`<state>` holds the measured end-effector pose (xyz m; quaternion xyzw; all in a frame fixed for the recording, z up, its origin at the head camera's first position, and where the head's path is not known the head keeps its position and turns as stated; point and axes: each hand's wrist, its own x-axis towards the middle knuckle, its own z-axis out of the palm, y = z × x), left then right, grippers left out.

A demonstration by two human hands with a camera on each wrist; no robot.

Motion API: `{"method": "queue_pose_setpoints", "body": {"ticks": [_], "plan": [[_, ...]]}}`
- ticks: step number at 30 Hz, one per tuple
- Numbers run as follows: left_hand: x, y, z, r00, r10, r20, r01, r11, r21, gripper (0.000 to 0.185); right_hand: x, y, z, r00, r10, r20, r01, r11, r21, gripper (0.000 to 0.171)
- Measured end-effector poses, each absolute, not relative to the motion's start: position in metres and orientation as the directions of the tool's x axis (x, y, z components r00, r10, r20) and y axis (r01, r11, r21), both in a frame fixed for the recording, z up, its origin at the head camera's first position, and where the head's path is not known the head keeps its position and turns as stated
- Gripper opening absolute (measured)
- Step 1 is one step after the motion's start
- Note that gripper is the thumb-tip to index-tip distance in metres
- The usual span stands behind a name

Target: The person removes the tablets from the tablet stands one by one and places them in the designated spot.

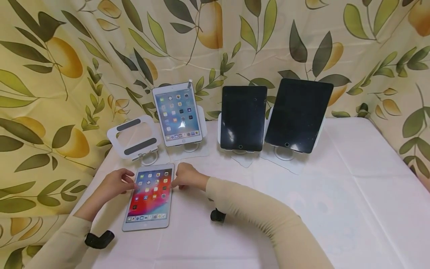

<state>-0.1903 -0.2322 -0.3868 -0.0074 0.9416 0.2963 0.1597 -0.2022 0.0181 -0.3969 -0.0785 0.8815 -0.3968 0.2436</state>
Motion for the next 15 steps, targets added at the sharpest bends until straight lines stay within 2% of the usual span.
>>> {"method": "queue_pose_setpoints", "body": {"ticks": [2, 4, 15], "plan": [[-0.192, -0.227, -0.383, -0.96, 0.08, -0.267, -0.088, 0.82, 0.565, 0.049, -0.205, 0.021, -0.394, -0.878, -0.324, -0.352, 0.044, 0.679, -0.733, 0.045], [-0.195, -0.223, -0.381, -0.97, 0.079, -0.23, -0.069, 0.816, 0.573, 0.052, -0.207, 0.023, -0.391, -0.885, -0.32, -0.339, 0.037, 0.678, -0.735, 0.047], [-0.208, -0.199, -0.369, -0.994, 0.071, -0.08, 0.002, 0.761, 0.649, 0.058, -0.22, 0.034, -0.375, -0.942, -0.248, -0.228, 0.015, 0.645, -0.764, 0.054]]}}
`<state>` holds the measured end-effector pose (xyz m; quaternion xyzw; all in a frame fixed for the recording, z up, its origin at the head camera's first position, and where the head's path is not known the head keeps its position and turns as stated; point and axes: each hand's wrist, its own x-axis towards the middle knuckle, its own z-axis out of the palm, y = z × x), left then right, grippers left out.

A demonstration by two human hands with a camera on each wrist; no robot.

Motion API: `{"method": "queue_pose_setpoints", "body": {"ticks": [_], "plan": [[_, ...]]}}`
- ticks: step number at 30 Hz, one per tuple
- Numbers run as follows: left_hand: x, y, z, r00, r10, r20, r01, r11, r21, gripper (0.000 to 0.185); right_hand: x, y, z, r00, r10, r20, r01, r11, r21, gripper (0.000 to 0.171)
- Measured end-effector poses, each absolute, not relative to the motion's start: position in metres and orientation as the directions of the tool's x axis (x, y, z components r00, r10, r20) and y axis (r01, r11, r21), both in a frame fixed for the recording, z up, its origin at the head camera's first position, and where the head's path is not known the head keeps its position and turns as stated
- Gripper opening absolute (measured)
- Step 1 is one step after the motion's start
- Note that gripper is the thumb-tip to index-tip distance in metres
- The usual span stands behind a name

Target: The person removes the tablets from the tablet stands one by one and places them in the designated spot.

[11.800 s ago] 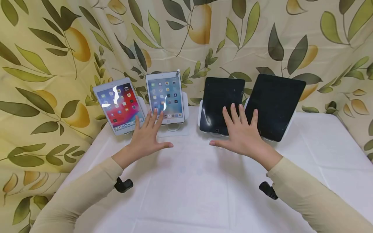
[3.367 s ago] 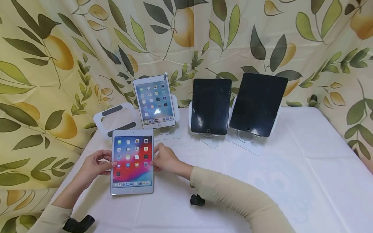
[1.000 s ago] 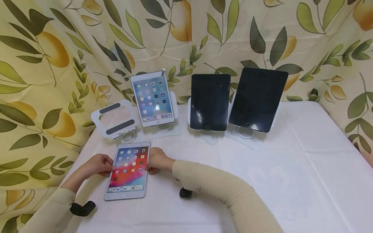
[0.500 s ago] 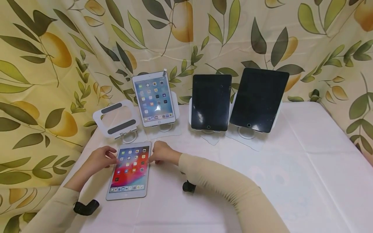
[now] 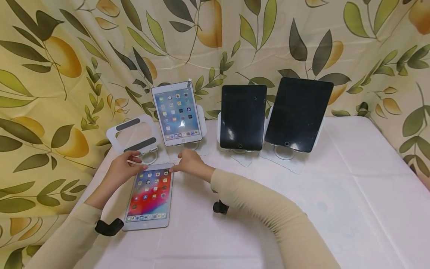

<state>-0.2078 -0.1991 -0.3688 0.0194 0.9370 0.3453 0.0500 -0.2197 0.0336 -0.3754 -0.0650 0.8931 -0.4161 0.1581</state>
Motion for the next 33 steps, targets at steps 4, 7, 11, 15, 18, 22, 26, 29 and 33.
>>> {"method": "queue_pose_setpoints", "body": {"ticks": [4, 7, 11, 15, 18, 22, 26, 29, 33], "plan": [[-0.212, -0.189, -0.364, -0.997, 0.054, -0.055, 0.002, 0.735, 0.678, 0.059, -0.223, 0.037, -0.369, -0.95, -0.231, -0.209, 0.024, 0.615, -0.788, 0.057], [-0.215, -0.182, -0.362, -0.998, 0.043, -0.044, 0.001, 0.723, 0.691, 0.059, -0.228, 0.04, -0.367, -0.956, -0.223, -0.191, 0.022, 0.595, -0.804, 0.06], [-0.222, -0.173, -0.361, -0.999, 0.036, -0.025, 0.007, 0.69, 0.724, 0.059, -0.233, 0.044, -0.363, -0.967, -0.199, -0.16, 0.023, 0.557, -0.831, 0.062], [-0.229, -0.165, -0.361, -1.0, 0.028, 0.007, 0.023, 0.659, 0.752, 0.061, -0.237, 0.048, -0.359, -0.976, -0.18, -0.122, 0.004, 0.543, -0.84, 0.061], [-0.234, -0.159, -0.36, -0.999, 0.028, 0.038, 0.047, 0.651, 0.757, 0.063, -0.241, 0.052, -0.357, -0.982, -0.171, -0.077, -0.029, 0.545, -0.838, 0.062], [-0.24, -0.152, -0.356, -0.999, 0.017, 0.042, 0.043, 0.641, 0.766, 0.067, -0.246, 0.058, -0.353, -0.989, -0.141, -0.044, -0.04, 0.539, -0.841, 0.062], [-0.247, -0.145, -0.351, -1.0, -0.011, 0.024, 0.012, 0.633, 0.774, 0.072, -0.253, 0.064, -0.351, -0.995, -0.09, -0.037, -0.018, 0.547, -0.837, 0.065], [-0.254, -0.14, -0.349, -1.0, -0.025, 0.013, -0.005, 0.611, 0.792, 0.075, -0.259, 0.07, -0.349, -0.998, -0.059, -0.018, -0.018, 0.559, -0.829, 0.066], [-0.264, -0.136, -0.349, -0.999, -0.043, -0.002, -0.026, 0.544, 0.838, 0.078, -0.267, 0.077, -0.349, -0.999, -0.021, 0.035, -0.041, 0.567, -0.823, 0.065]]}}
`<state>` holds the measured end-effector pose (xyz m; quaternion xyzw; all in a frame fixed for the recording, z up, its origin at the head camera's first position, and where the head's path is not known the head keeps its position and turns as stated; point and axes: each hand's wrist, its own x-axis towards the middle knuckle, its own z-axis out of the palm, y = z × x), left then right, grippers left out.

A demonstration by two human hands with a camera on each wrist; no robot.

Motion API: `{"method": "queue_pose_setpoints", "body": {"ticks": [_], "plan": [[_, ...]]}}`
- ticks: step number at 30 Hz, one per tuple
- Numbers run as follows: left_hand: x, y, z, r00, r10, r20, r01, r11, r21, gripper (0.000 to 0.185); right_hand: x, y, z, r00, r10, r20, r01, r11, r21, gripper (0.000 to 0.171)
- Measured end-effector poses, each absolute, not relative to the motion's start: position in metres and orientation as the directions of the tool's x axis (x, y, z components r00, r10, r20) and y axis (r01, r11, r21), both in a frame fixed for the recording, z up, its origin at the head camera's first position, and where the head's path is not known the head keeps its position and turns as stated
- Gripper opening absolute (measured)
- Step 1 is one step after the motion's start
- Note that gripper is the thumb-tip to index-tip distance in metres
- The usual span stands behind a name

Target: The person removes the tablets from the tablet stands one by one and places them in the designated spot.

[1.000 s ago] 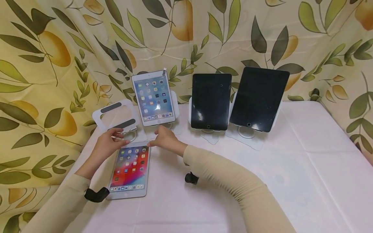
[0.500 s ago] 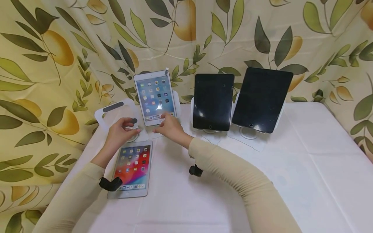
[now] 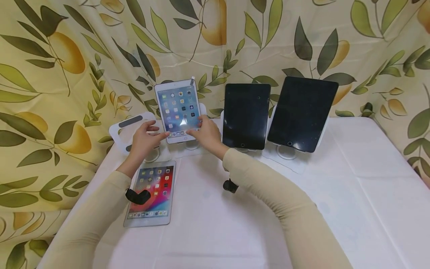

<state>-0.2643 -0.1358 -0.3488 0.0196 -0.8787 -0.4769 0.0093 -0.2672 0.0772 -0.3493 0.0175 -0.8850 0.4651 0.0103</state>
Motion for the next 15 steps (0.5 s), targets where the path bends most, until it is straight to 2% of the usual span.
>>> {"method": "queue_pose_setpoints", "body": {"ticks": [9, 15], "plan": [[-0.289, -0.122, -0.351, -0.993, -0.102, 0.055, -0.005, 0.511, 0.86, 0.078, -0.288, 0.085, -0.355, -0.994, 0.08, 0.074, -0.019, 0.541, -0.841, 0.062], [-0.298, -0.117, -0.355, -0.986, -0.131, 0.103, 0.021, 0.512, 0.859, 0.07, -0.296, 0.082, -0.357, -0.995, 0.099, 0.02, 0.022, 0.41, -0.912, 0.057]]}}
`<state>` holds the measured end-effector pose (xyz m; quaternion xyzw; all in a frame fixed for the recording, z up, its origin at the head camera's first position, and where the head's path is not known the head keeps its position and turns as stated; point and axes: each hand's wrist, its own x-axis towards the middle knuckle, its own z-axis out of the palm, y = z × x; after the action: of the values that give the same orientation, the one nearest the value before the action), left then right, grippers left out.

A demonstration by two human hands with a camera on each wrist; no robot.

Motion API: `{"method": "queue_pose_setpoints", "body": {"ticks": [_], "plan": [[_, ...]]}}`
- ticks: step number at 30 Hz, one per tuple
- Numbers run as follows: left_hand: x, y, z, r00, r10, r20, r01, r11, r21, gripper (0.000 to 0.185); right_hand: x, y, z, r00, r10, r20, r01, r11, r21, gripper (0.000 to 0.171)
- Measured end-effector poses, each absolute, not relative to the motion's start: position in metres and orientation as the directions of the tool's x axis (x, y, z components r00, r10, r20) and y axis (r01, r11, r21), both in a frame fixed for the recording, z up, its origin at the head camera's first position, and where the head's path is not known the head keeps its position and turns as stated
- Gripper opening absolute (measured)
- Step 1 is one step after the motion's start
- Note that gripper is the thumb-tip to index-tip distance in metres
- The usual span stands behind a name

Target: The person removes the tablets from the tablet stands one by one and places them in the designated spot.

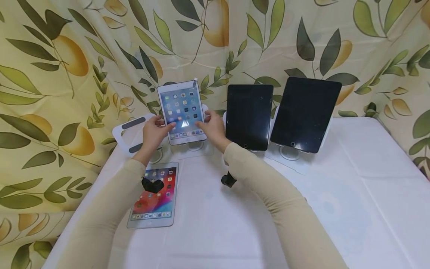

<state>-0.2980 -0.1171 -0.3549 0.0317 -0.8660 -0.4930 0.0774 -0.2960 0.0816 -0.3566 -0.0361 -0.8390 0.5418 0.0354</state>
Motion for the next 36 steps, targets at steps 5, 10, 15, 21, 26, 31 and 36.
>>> {"method": "queue_pose_setpoints", "body": {"ticks": [5, 10, 15, 21, 26, 31, 36], "plan": [[-0.303, -0.116, -0.361, -0.978, -0.162, 0.131, 0.031, 0.511, 0.859, 0.06, -0.3, 0.076, -0.354, -0.994, 0.11, -0.004, 0.044, 0.367, -0.929, 0.056], [-0.307, -0.115, -0.367, -0.961, -0.21, 0.179, 0.065, 0.457, 0.887, 0.045, -0.301, 0.072, -0.352, -0.994, 0.104, -0.038, 0.072, 0.349, -0.934, 0.059], [-0.309, -0.116, -0.372, -0.958, -0.229, 0.17, 0.073, 0.381, 0.922, 0.041, -0.303, 0.073, -0.35, -0.992, 0.09, -0.09, 0.111, 0.264, -0.958, 0.059], [-0.309, -0.119, -0.375, -0.961, -0.223, 0.164, 0.081, 0.34, 0.937, 0.039, -0.308, 0.076, -0.349, -0.987, 0.078, -0.139, 0.153, 0.222, -0.963, 0.057], [-0.308, -0.119, -0.376, -0.956, -0.229, 0.183, 0.1, 0.332, 0.938, 0.037, -0.309, 0.077, -0.349, -0.988, 0.049, -0.144, 0.151, 0.224, -0.963, 0.059], [-0.304, -0.124, -0.376, -0.967, -0.185, 0.175, 0.109, 0.32, 0.941, 0.036, -0.309, 0.082, -0.352, -0.995, 0.005, -0.105, 0.103, 0.231, -0.968, 0.054], [-0.301, -0.13, -0.374, -0.984, -0.058, 0.168, 0.147, 0.264, 0.953, 0.034, -0.308, 0.094, -0.358, -0.998, -0.055, 0.032, -0.048, 0.32, -0.946, 0.042]]}}
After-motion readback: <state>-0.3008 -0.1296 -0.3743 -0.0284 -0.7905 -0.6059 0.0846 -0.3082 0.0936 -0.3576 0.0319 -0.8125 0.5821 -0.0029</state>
